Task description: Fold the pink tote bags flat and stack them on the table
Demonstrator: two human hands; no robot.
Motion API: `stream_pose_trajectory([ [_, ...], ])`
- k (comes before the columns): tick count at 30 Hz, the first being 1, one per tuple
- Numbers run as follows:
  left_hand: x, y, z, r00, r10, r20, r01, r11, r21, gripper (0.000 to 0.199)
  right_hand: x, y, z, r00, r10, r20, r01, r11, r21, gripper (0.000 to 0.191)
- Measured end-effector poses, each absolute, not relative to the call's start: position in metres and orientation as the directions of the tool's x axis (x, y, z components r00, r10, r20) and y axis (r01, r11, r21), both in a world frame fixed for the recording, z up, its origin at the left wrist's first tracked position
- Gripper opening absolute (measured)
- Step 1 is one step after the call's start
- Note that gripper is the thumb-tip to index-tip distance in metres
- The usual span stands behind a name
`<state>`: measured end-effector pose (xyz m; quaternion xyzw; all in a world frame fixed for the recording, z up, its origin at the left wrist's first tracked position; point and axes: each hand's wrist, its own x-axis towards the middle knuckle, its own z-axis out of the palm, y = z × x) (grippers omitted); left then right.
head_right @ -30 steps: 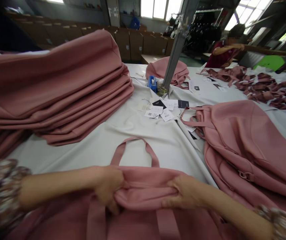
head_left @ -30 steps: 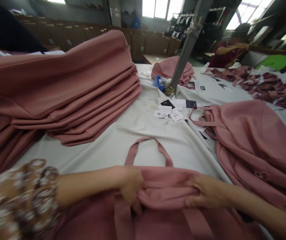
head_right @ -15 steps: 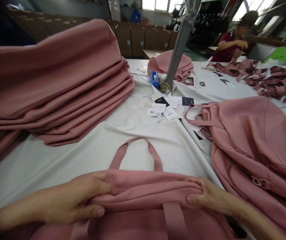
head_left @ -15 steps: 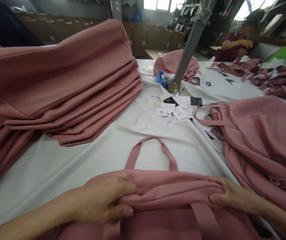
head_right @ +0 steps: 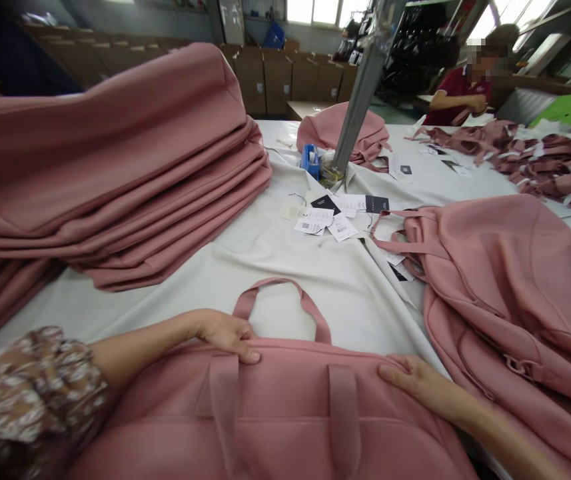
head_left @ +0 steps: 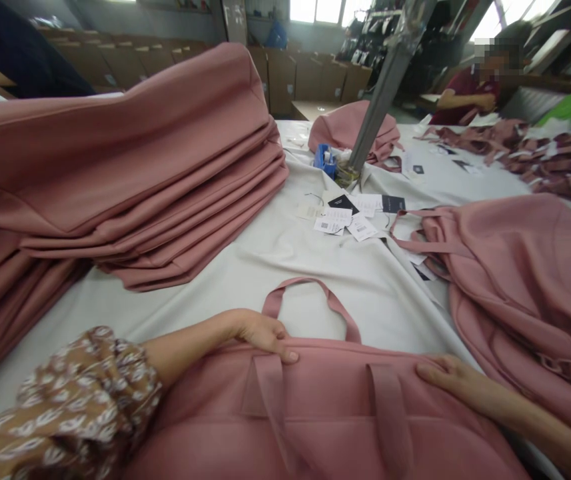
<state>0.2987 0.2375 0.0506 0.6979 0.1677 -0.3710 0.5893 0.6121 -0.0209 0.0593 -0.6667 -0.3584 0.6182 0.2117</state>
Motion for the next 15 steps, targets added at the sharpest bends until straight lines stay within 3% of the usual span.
stream_pose_trajectory([
  [2,0.294,0.244,0.044,0.67,-0.199,-0.715,0.677,-0.233,0.699,0.061,0.61,-0.013,0.043,-0.097,0.718,-0.689,0.216,-0.661,-0.719,0.056],
  [6,0.248,0.248,0.048,0.742,-0.238,-0.626,0.647,0.014,0.762,0.059,0.609,-0.011,0.033,0.075,0.772,-0.631,0.5,-0.577,-0.646,0.053],
  [8,0.218,0.249,0.05,0.74,-0.267,-0.617,0.666,0.169,0.726,0.053,0.609,-0.013,0.034,0.14,0.782,-0.607,0.584,-0.56,-0.587,0.051],
  [11,0.183,0.247,0.049,0.726,-0.225,-0.65,0.686,0.307,0.659,0.052,0.608,-0.013,0.034,0.182,0.782,-0.596,0.606,-0.566,-0.559,0.049],
  [15,0.158,0.238,0.054,0.718,-0.086,-0.691,0.667,0.369,0.647,0.053,0.61,-0.012,0.031,0.203,0.791,-0.577,0.568,-0.575,-0.588,0.047],
])
